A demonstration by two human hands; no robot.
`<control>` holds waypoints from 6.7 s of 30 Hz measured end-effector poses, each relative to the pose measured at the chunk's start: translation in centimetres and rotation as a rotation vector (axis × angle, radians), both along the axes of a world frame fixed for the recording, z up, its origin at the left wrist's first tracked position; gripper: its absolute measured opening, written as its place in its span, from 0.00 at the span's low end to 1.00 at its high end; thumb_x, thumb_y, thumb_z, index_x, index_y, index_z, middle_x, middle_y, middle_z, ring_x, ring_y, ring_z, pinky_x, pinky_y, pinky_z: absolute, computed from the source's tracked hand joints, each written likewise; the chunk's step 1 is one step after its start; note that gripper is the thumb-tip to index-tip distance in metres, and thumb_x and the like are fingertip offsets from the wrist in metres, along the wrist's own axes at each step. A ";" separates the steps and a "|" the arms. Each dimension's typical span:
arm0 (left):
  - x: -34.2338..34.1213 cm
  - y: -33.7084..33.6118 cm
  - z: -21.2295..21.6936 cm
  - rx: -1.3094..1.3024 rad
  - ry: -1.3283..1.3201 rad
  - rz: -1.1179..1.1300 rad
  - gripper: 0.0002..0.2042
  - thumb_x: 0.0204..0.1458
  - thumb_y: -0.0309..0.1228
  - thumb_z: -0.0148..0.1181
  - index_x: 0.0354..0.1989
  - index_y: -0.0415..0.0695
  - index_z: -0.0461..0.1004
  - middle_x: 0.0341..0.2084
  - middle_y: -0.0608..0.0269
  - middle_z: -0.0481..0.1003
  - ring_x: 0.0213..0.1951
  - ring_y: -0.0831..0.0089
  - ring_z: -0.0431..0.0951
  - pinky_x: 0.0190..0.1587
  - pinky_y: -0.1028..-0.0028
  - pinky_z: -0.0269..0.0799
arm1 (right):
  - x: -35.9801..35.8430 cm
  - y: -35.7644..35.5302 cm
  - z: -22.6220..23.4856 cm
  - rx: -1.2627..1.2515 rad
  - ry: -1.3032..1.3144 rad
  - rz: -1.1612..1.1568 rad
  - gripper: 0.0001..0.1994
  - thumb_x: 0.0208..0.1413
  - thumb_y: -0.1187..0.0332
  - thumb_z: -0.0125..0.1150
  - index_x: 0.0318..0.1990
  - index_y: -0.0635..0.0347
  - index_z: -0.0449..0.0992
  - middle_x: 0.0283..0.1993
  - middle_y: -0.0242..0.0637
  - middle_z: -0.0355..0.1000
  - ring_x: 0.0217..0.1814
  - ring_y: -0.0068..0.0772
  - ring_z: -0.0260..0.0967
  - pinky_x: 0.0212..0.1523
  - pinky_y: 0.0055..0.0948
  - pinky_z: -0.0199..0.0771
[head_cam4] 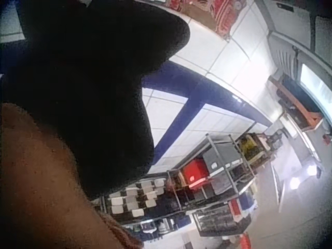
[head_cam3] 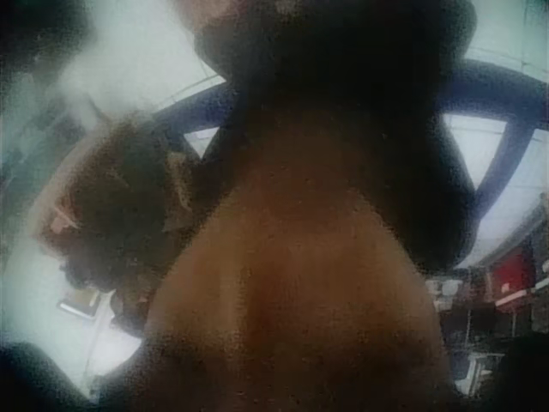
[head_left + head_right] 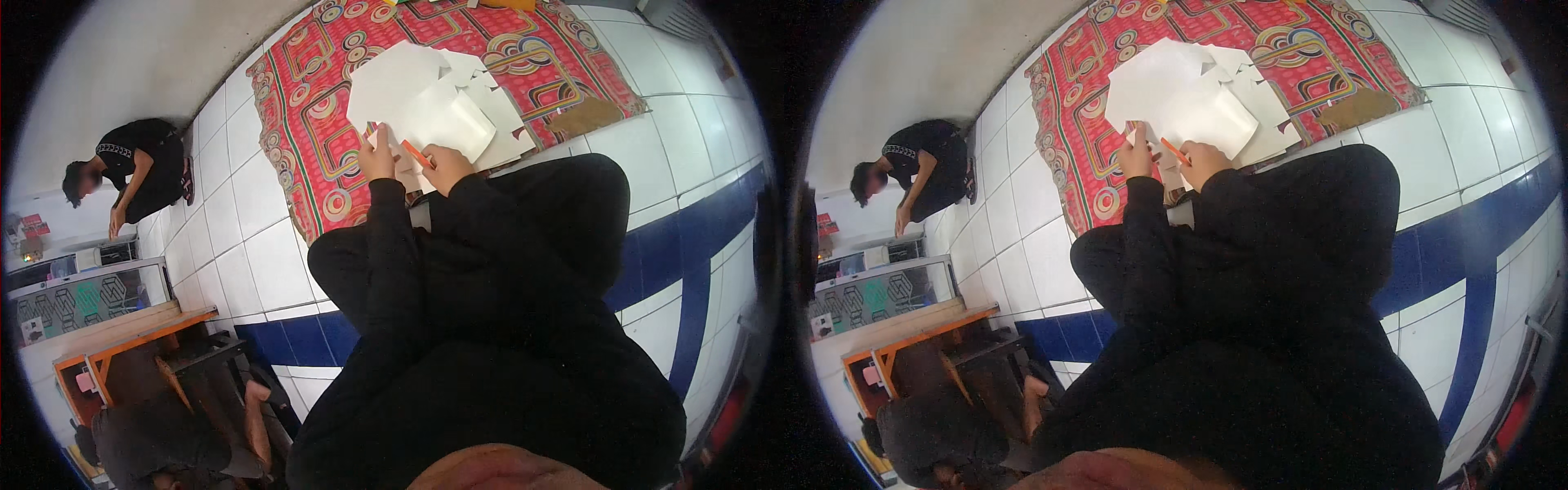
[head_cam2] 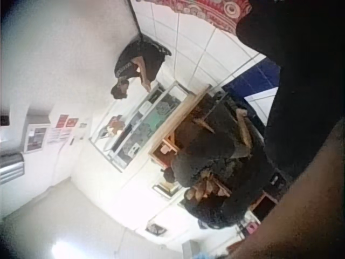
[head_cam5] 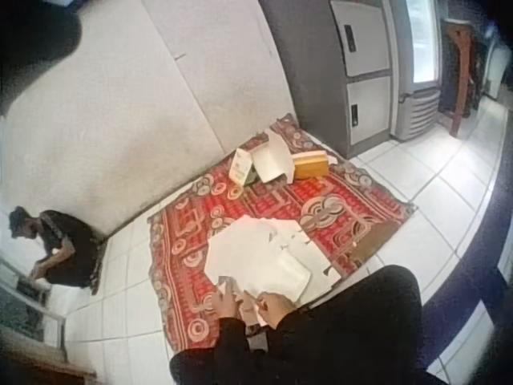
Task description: The person constructs food boxes by folding flat cardboard sheets by hand.
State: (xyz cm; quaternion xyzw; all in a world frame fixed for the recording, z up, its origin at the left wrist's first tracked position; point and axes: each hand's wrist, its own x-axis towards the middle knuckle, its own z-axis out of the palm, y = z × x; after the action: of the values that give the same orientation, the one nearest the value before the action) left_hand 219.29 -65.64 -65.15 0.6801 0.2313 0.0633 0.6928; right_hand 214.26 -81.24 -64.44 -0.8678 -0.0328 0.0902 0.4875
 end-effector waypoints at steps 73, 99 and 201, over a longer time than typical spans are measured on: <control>1.4 -8.1 -4.4 0.037 0.182 -0.472 0.14 0.53 0.32 0.59 0.36 0.29 0.78 0.24 0.53 0.77 0.21 0.67 0.80 0.24 0.71 0.80 | 8.6 -5.3 -5.7 -0.195 -0.165 -0.336 0.11 0.43 0.60 0.68 0.27 0.60 0.80 0.25 0.38 0.78 0.23 0.34 0.77 0.34 0.31 0.78; 1.5 -5.1 -5.0 0.425 -0.016 -0.543 0.13 0.54 0.36 0.55 0.35 0.39 0.81 0.23 0.50 0.77 0.28 0.58 0.79 0.37 0.64 0.75 | 6.3 -4.7 -2.1 -0.352 -0.255 -0.218 0.14 0.46 0.58 0.64 0.35 0.59 0.76 0.30 0.47 0.73 0.39 0.53 0.72 0.42 0.46 0.72; -0.3 -6.0 1.6 0.591 -0.321 -0.417 0.18 0.50 0.24 0.54 0.52 0.39 0.69 0.38 0.51 0.78 0.37 0.63 0.79 0.42 0.68 0.74 | 3.1 -7.5 -5.9 -0.371 -0.092 -0.505 0.13 0.52 0.65 0.55 0.43 0.60 0.75 0.35 0.52 0.74 0.40 0.54 0.73 0.42 0.47 0.72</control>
State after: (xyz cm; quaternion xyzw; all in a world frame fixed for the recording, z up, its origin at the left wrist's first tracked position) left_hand 218.95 -71.60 -63.55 0.8642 -0.0512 0.0905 0.4924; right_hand 217.33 -88.70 -70.35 -0.9258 0.1784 -0.0687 0.3261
